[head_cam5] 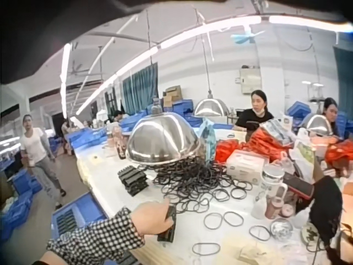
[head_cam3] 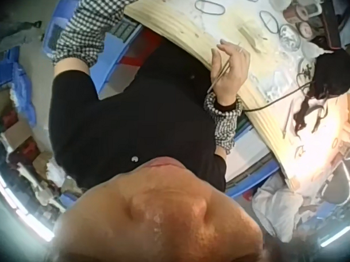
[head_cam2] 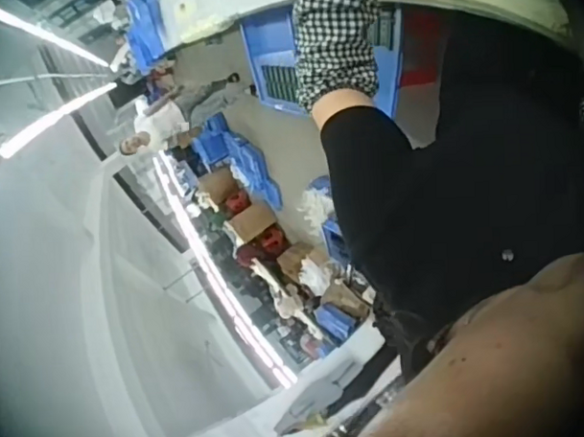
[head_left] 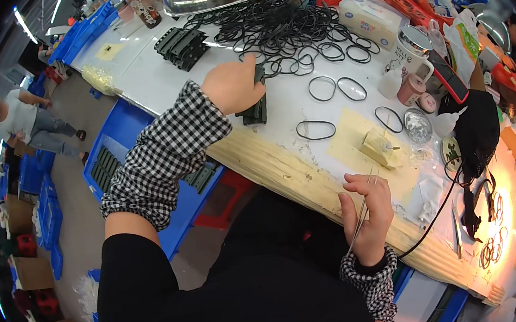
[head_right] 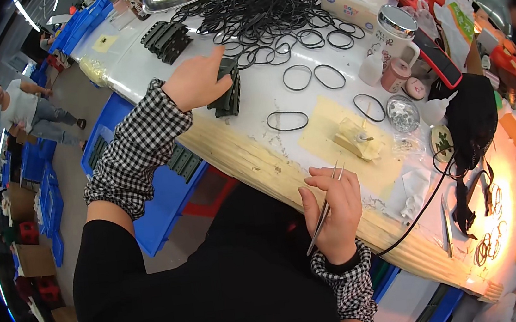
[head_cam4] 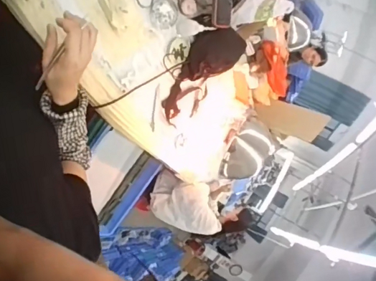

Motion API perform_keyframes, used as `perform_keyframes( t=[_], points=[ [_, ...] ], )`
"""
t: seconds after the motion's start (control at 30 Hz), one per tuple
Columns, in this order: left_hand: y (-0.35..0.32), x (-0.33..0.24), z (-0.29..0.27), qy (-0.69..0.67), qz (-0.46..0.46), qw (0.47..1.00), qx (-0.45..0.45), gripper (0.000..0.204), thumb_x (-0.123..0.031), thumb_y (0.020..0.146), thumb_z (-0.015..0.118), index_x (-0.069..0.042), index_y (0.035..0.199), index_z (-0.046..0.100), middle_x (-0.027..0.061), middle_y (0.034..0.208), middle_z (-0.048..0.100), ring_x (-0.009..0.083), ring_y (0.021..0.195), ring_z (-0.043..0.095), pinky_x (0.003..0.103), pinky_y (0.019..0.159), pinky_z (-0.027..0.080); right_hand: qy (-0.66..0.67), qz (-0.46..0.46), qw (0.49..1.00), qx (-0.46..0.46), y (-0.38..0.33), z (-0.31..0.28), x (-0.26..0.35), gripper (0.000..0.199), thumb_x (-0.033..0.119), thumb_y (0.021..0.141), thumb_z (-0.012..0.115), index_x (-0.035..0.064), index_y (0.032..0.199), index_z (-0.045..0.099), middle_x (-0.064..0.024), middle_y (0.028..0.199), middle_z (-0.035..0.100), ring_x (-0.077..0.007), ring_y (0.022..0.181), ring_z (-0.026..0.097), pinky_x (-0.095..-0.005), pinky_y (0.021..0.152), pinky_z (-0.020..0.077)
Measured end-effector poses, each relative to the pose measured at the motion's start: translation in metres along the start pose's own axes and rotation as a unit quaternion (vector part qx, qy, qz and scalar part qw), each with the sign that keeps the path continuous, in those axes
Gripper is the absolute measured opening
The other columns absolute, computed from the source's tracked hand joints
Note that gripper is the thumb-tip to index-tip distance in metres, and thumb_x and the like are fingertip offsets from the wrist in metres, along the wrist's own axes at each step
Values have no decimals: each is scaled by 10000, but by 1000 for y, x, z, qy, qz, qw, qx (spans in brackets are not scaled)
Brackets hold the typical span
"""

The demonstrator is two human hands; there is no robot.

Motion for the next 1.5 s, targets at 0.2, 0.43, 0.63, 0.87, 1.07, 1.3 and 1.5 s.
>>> perform_keyframes(
  t=[0.2, 0.43, 0.63, 0.87, 1.07, 1.3, 1.5],
  points=[
    [-11, -2, 18, 0, -35, 999, -24, 582, -335, 851, 606, 93, 1210, 447, 226, 868, 675, 379, 792, 671, 458, 693, 548, 11, -14, 1000, 7, 3, 7, 7, 201, -3, 765, 731, 26, 930, 620, -152, 967, 674, -324, 915, 608, -389, 824, 480],
    [-9, 6, 30, -51, -52, 997, 40, 813, -339, 806, 712, 60, 1401, 327, 283, 982, 631, 420, 913, 632, 445, 805, 524, -5, 5, 1000, 1, 0, 7, 3, 166, -11, 780, 706, 21, 919, 622, -149, 968, 678, -320, 918, 608, -392, 832, 476],
    [-22, 46, 20, -254, -25, 967, -18, 863, -377, 800, 741, 29, 1431, 315, 231, 996, 632, 335, 880, 659, 400, 766, 524, -14, 6, 1000, 14, 2, 13, 2, 171, -16, 772, 707, 20, 916, 621, -147, 972, 678, -321, 920, 609, -393, 843, 471],
    [-46, 60, 19, -462, -60, 884, -15, 875, -392, 830, 759, -13, 1480, 312, 193, 1081, 582, 189, 818, 631, 287, 684, 501, -13, 3, 1000, 16, 7, 19, 3, 180, -13, 768, 719, 22, 914, 620, -147, 966, 676, -320, 917, 610, -386, 828, 481],
    [-52, 31, 18, -687, 26, 726, 20, 700, -237, 921, 666, 24, 1460, 302, 154, 1206, 581, 204, 955, 654, 324, 845, 541, -12, -10, 999, 29, 13, 28, 16, 190, -1, 765, 731, 25, 917, 620, -148, 960, 675, -321, 912, 612, -385, 820, 483],
    [-70, 2, 31, -842, 120, 513, 115, 679, -307, 975, 565, 24, 1470, 238, 210, 1269, 535, 307, 1034, 649, 461, 892, 551, -16, -12, 999, 40, 14, 38, 24, 205, 6, 754, 741, 30, 917, 619, -145, 961, 676, -317, 907, 612, -391, 817, 478],
    [-91, -5, 36, -895, 206, 362, 157, 681, -350, 988, 525, 26, 1465, 218, 289, 1326, 472, 441, 1150, 583, 544, 943, 516, -39, -37, 996, 64, 27, 54, 41, 230, 5, 741, 744, 28, 937, 625, -149, 976, 673, -331, 903, 602, -395, 803, 484]
  ],
)
Point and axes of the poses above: each hand's wrist, its own y-axis towards the middle knuckle, its own z-axis out of the palm, x = y × z, the point moved 10 cm from there along y, towards the middle knuckle
